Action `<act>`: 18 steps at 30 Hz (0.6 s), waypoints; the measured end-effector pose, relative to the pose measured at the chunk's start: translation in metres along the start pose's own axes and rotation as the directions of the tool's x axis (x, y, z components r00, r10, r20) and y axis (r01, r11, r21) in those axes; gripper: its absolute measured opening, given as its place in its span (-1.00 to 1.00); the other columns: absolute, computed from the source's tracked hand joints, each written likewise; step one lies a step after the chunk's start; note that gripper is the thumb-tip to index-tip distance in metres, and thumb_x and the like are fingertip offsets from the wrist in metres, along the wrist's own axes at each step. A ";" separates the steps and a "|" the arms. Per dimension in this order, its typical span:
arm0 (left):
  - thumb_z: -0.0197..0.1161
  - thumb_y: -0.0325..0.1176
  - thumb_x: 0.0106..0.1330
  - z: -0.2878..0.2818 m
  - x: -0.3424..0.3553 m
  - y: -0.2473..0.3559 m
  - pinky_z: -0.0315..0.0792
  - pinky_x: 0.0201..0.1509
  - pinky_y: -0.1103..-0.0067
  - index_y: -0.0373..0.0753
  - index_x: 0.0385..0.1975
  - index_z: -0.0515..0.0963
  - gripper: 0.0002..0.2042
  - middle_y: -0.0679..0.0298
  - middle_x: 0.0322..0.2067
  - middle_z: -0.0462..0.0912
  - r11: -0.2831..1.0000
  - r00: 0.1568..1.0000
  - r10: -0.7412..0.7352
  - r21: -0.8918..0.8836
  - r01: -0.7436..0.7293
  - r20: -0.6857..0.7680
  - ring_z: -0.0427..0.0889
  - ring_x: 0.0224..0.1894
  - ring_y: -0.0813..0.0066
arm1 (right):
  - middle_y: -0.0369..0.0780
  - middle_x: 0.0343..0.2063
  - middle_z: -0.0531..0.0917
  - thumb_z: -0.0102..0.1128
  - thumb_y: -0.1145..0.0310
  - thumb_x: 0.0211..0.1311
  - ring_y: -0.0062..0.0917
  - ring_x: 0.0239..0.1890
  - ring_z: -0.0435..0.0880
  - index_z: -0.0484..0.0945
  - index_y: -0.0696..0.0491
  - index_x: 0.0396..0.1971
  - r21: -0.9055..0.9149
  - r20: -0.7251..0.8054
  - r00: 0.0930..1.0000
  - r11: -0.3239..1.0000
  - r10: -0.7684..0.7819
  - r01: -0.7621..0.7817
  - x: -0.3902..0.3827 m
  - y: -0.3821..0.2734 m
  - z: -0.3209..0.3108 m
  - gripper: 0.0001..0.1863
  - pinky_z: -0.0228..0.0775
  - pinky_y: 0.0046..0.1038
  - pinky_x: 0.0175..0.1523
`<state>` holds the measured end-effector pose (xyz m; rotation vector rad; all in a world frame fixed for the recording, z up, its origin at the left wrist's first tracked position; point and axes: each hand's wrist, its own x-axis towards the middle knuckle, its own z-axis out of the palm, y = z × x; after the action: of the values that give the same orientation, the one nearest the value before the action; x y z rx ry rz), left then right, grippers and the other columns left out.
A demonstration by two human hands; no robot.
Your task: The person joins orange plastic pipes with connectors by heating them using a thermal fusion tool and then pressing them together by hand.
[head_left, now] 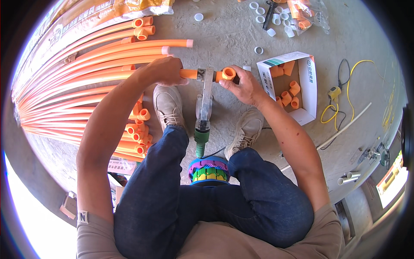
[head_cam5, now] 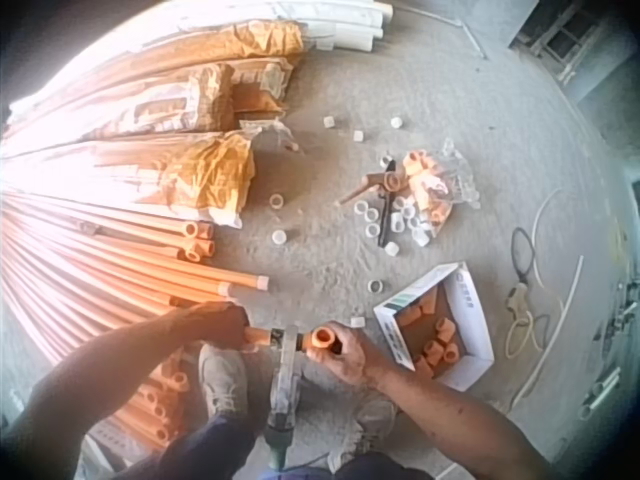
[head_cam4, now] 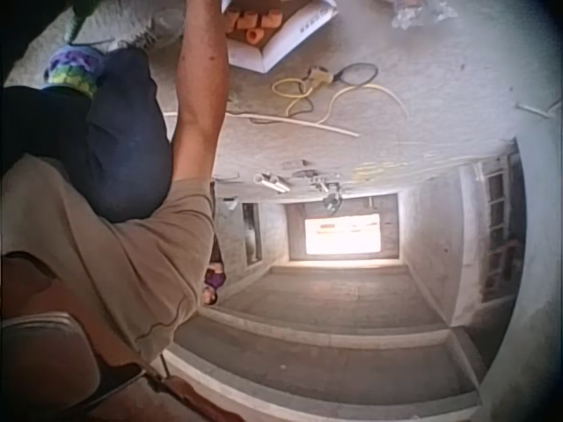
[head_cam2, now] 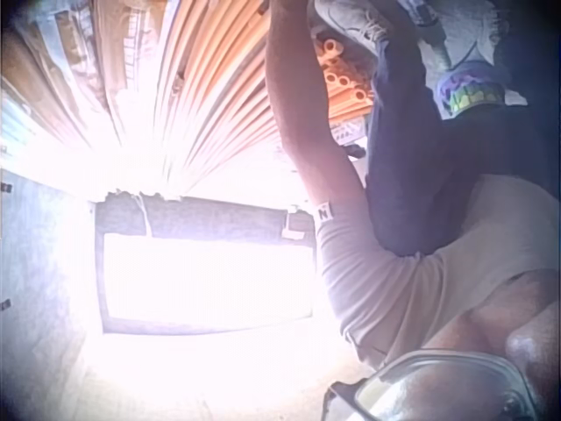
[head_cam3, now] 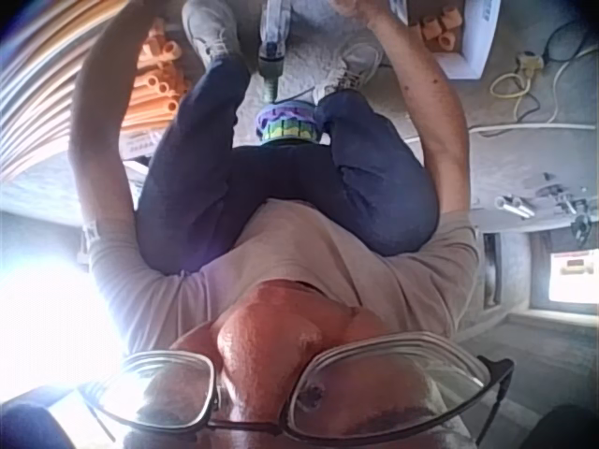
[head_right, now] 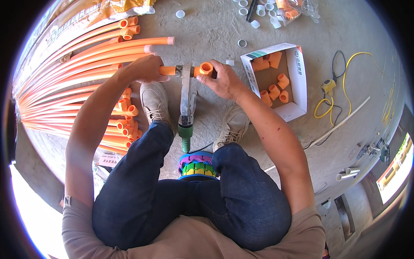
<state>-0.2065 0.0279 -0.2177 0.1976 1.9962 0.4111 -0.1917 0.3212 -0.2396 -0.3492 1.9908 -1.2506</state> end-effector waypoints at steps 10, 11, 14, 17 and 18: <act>0.39 0.01 0.24 0.001 0.001 0.000 0.56 -0.09 0.25 -0.38 -0.23 0.71 -0.53 -0.02 -0.39 0.73 1.000 1.000 0.014 0.027 -0.014 -0.018 0.74 -0.26 0.04 | -0.06 -0.36 0.71 0.36 -0.01 0.28 -0.30 -0.30 0.69 0.57 0.16 -0.14 0.008 -0.008 1.000 1.000 0.000 0.000 0.000 -0.001 0.001 -0.52 0.48 -0.30 -0.12; 0.39 0.01 0.24 0.001 0.001 0.000 0.56 -0.09 0.25 -0.37 -0.23 0.72 -0.53 -0.01 -0.40 0.73 1.000 1.000 0.012 0.028 -0.012 -0.016 0.74 -0.26 0.05 | -0.06 -0.36 0.71 0.36 -0.01 0.28 -0.30 -0.30 0.69 0.57 0.16 -0.14 0.009 -0.008 1.000 1.000 0.000 0.000 0.000 -0.001 0.001 -0.52 0.48 -0.30 -0.12; 0.39 0.02 0.24 0.000 0.001 0.000 0.56 -0.09 0.24 -0.37 -0.22 0.71 -0.53 -0.02 -0.39 0.73 1.000 1.000 0.006 0.012 -0.006 -0.004 0.74 -0.26 0.04 | -0.07 -0.34 0.72 0.36 0.00 0.29 -0.31 -0.29 0.70 0.57 0.15 -0.13 0.019 -0.006 1.000 1.000 0.002 -0.002 -0.001 -0.002 0.001 -0.52 0.49 -0.31 -0.11; 0.39 0.01 0.24 0.003 0.001 -0.002 0.56 -0.08 0.24 -0.37 -0.22 0.71 -0.53 -0.03 -0.39 0.73 0.999 0.999 0.027 0.037 -0.025 -0.041 0.74 -0.27 0.02 | -0.07 -0.34 0.72 0.35 0.00 0.29 -0.32 -0.28 0.70 0.57 0.15 -0.12 0.017 -0.009 1.000 1.000 -0.004 0.004 -0.001 -0.002 0.001 -0.52 0.49 -0.31 -0.11; 0.39 0.01 0.24 0.003 0.002 -0.003 0.56 -0.08 0.24 -0.37 -0.22 0.71 -0.53 -0.03 -0.39 0.73 0.999 0.999 0.026 0.037 -0.025 -0.042 0.74 -0.27 0.02 | -0.08 -0.35 0.72 0.35 0.00 0.29 -0.32 -0.28 0.70 0.57 0.15 -0.12 0.011 -0.010 1.000 1.000 -0.005 0.005 -0.001 -0.001 0.001 -0.52 0.49 -0.31 -0.10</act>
<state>-0.2043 0.0261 -0.2215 0.2394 2.0455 0.3983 -0.1909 0.3205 -0.2382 -0.3437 1.9916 -1.2686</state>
